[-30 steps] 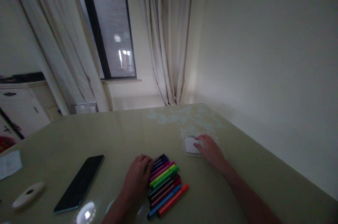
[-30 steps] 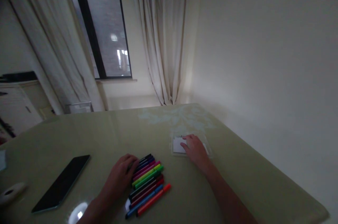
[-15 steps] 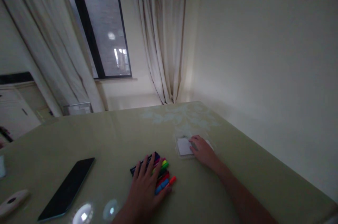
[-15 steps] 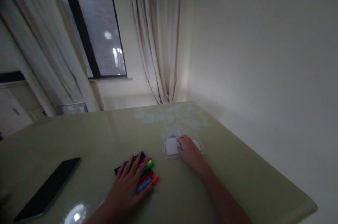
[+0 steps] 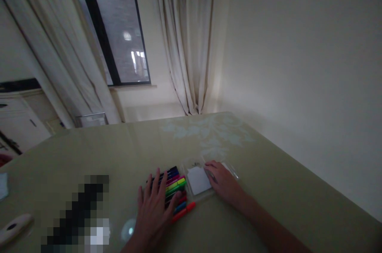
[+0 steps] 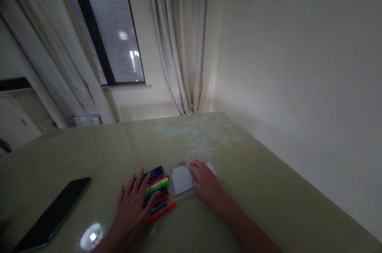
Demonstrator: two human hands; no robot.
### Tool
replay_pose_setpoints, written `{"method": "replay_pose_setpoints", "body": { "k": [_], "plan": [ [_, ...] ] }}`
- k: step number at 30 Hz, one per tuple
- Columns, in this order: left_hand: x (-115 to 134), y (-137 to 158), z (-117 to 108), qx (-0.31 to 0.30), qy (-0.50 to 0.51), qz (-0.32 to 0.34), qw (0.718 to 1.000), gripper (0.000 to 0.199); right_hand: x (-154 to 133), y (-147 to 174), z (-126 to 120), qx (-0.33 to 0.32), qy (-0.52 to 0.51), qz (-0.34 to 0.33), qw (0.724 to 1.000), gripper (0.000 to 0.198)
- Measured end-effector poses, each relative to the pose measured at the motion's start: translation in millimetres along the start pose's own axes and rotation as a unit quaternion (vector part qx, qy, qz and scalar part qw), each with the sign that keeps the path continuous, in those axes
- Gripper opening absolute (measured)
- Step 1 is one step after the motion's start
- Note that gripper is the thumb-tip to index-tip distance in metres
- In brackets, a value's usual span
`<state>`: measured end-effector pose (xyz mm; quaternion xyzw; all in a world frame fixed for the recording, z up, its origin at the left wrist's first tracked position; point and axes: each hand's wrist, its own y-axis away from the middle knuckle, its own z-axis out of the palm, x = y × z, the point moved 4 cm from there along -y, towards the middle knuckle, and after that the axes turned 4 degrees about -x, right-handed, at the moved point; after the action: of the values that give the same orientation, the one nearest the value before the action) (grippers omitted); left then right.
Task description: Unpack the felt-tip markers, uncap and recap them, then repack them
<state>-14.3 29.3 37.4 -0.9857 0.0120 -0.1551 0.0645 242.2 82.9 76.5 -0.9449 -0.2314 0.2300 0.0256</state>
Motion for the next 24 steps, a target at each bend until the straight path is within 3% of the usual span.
{"method": "replay_pose_setpoints", "body": {
  "k": [6,13,18,24],
  "plan": [
    [1.7,-5.4,-8.9,0.058,0.057,0.011,0.997,0.063,-5.4,1.2,6.7,0.005,-0.017,-0.005,1.000,0.040],
    [13.9,17.5,-2.0,0.032,-0.037,0.116,0.992,0.100,2.6,0.5,-1.9,-0.016,-0.015,0.001,1.000,0.045],
    [9.2,14.7,8.6,0.009,-0.052,0.159,0.986,0.090,3.7,1.1,-0.6,-0.013,-0.025,-0.003,1.000,0.048],
    [-4.4,-6.3,-4.6,-0.016,-0.063,0.212,0.975,0.086,5.2,1.2,-2.6,-0.005,-0.029,0.012,0.999,0.046]
  ]
}}
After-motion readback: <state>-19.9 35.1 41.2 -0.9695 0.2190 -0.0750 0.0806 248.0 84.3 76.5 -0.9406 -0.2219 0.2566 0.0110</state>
